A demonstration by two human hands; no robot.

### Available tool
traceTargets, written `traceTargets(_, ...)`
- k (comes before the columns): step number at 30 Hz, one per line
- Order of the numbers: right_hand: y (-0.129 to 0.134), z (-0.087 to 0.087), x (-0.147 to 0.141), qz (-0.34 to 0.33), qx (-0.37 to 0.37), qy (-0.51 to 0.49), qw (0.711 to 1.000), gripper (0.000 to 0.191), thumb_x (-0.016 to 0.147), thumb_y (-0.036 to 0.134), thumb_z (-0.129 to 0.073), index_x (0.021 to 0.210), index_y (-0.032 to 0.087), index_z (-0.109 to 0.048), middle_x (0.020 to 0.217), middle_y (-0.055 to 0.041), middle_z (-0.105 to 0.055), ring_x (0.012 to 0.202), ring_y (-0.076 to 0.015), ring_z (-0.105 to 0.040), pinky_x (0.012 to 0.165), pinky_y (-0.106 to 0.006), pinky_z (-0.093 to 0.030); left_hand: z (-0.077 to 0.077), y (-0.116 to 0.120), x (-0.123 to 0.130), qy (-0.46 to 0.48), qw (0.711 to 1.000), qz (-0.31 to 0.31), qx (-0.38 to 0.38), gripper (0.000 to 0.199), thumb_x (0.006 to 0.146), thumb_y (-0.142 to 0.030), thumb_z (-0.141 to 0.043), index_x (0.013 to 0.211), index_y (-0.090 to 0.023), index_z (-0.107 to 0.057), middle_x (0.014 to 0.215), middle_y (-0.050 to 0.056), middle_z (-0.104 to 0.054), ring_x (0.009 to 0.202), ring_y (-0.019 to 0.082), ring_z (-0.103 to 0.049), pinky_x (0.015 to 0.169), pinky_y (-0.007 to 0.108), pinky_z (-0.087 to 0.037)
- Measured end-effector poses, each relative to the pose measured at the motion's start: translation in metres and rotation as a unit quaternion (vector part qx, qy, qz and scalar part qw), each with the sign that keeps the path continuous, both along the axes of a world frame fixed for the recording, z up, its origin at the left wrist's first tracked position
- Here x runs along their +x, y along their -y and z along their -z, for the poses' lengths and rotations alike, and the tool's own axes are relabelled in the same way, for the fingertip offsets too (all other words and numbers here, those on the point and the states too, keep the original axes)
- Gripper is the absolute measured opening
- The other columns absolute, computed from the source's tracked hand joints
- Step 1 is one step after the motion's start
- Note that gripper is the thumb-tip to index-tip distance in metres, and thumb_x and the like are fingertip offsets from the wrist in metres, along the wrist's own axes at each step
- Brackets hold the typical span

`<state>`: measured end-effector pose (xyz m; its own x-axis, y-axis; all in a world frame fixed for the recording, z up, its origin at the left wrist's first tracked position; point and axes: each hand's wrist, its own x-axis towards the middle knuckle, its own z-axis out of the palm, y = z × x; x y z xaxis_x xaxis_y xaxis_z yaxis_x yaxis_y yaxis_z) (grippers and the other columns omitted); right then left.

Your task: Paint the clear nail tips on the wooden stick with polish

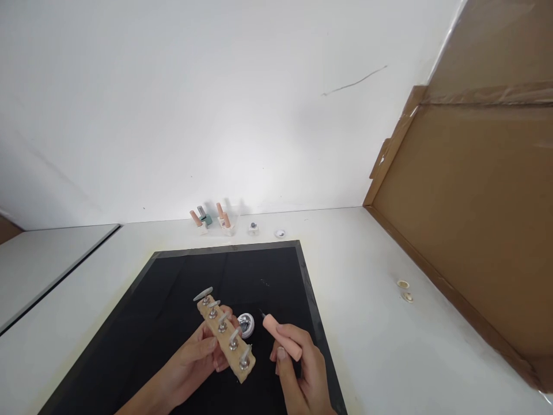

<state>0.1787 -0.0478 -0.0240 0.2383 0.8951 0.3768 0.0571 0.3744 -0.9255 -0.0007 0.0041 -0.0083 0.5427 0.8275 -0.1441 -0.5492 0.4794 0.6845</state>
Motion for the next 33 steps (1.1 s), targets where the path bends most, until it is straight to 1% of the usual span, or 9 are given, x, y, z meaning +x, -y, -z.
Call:
traceTargets(4,0.0019,0.0002,-0.0003,0.017,0.003,0.001,1.000,0.021,0.093,0.035,-0.046,0.104,0.023,-0.060,0.067,-0.0018,-0.061,0.050,-0.0114,-0.053,0.046,-0.021,-0.046,0.0025,-0.0007,-0.0003,0.000,1.000,0.002,-0.007,0.031,0.062,-0.028,-0.080,0.090,-0.023,-0.067,0.080,0.000,-0.066,0.049,0.004,-0.047,0.048,0.018,-0.033)
traceTargets(8,0.0021,0.0001,-0.0022,0.026,0.005,-0.012,1.000,0.021,0.094,0.036,-0.045,0.105,0.025,-0.059,0.088,-0.0060,-0.067,0.048,-0.0094,-0.051,0.044,-0.022,-0.045,0.0028,-0.0013,0.0001,-0.003,1.000,0.001,-0.010,0.030,0.062,-0.028,-0.080,0.088,-0.022,-0.067,0.080,0.000,-0.066,0.049,0.004,-0.047,0.047,0.018,-0.033)
traceTargets(10,0.0020,0.0011,-0.0028,0.029,0.003,-0.032,0.999,0.020,0.093,0.037,-0.047,0.104,0.025,-0.060,0.094,-0.0064,-0.067,0.046,-0.0079,-0.050,0.044,-0.021,-0.045,0.0018,-0.0011,0.0003,-0.004,1.000,0.003,-0.007,0.028,0.063,-0.028,-0.080,0.087,-0.022,-0.067,0.078,0.000,-0.065,0.048,0.004,-0.046,0.048,0.018,-0.034)
traceTargets(11,0.0021,0.0016,-0.0028,0.029,0.003,-0.042,0.999,0.020,0.092,0.037,-0.048,0.103,0.025,-0.060,0.092,-0.0059,-0.067,0.046,-0.0075,-0.049,0.044,-0.021,-0.045,0.0013,-0.0009,0.0003,-0.005,1.000,0.003,-0.006,0.027,0.063,-0.027,-0.080,0.087,-0.022,-0.067,0.078,0.000,-0.065,0.048,0.004,-0.046,0.048,0.018,-0.034)
traceTargets(16,0.0029,0.0025,-0.0021,0.024,-0.004,-0.062,0.998,0.017,0.092,0.035,-0.050,0.100,0.025,-0.061,0.066,-0.0003,-0.061,0.041,-0.0073,-0.046,0.039,-0.019,-0.040,0.0004,-0.0006,0.0001,-0.009,1.000,0.002,-0.011,0.028,0.062,-0.028,-0.080,0.086,-0.022,-0.067,0.077,0.000,-0.064,0.049,0.004,-0.046,0.048,0.018,-0.034)
traceTargets(22,0.0034,0.0031,-0.0022,0.035,0.005,-0.059,0.998,0.016,0.092,0.034,-0.050,0.096,0.023,-0.061,0.058,0.0013,-0.057,0.040,-0.0075,-0.044,0.039,-0.019,-0.037,0.0040,-0.0012,-0.0003,-0.003,1.000,0.005,-0.011,0.028,0.063,-0.027,-0.080,0.087,-0.022,-0.066,0.079,0.000,-0.066,0.048,0.004,-0.045,0.047,0.018,-0.032)
traceTargets(25,0.0039,0.0056,-0.0015,0.040,0.003,-0.055,0.998,0.016,0.091,0.035,-0.051,0.093,0.022,-0.061,0.056,0.0019,-0.055,0.039,-0.0082,-0.044,0.038,-0.021,-0.037,0.0040,-0.0013,-0.0002,-0.001,1.000,0.006,-0.012,0.029,0.062,-0.027,-0.080,0.087,-0.022,-0.066,0.078,0.000,-0.066,0.048,0.004,-0.046,0.047,0.018,-0.032)
traceTargets(27,0.0043,0.0072,-0.0008,0.040,-0.003,-0.052,0.998,0.016,0.091,0.035,-0.051,0.093,0.023,-0.061,0.057,0.0013,-0.056,0.039,-0.0085,-0.044,0.039,-0.021,-0.036,0.0032,-0.0011,-0.0002,-0.002,1.000,0.004,-0.015,0.029,0.062,-0.028,-0.080,0.087,-0.022,-0.067,0.077,0.000,-0.065,0.049,0.004,-0.047,0.047,0.018,-0.033)
traceTargets(33,0.0048,0.0097,0.0021,0.056,-0.012,-0.017,0.998,0.017,0.089,0.035,-0.053,0.091,0.022,-0.063,0.072,-0.0036,-0.064,0.039,-0.0079,-0.045,0.038,-0.022,-0.038,0.0021,-0.0005,-0.0005,0.002,1.000,0.005,-0.013,0.028,0.062,-0.027,-0.080,0.087,-0.022,-0.067,0.077,0.000,-0.065,0.049,0.004,-0.048,0.048,0.018,-0.034)
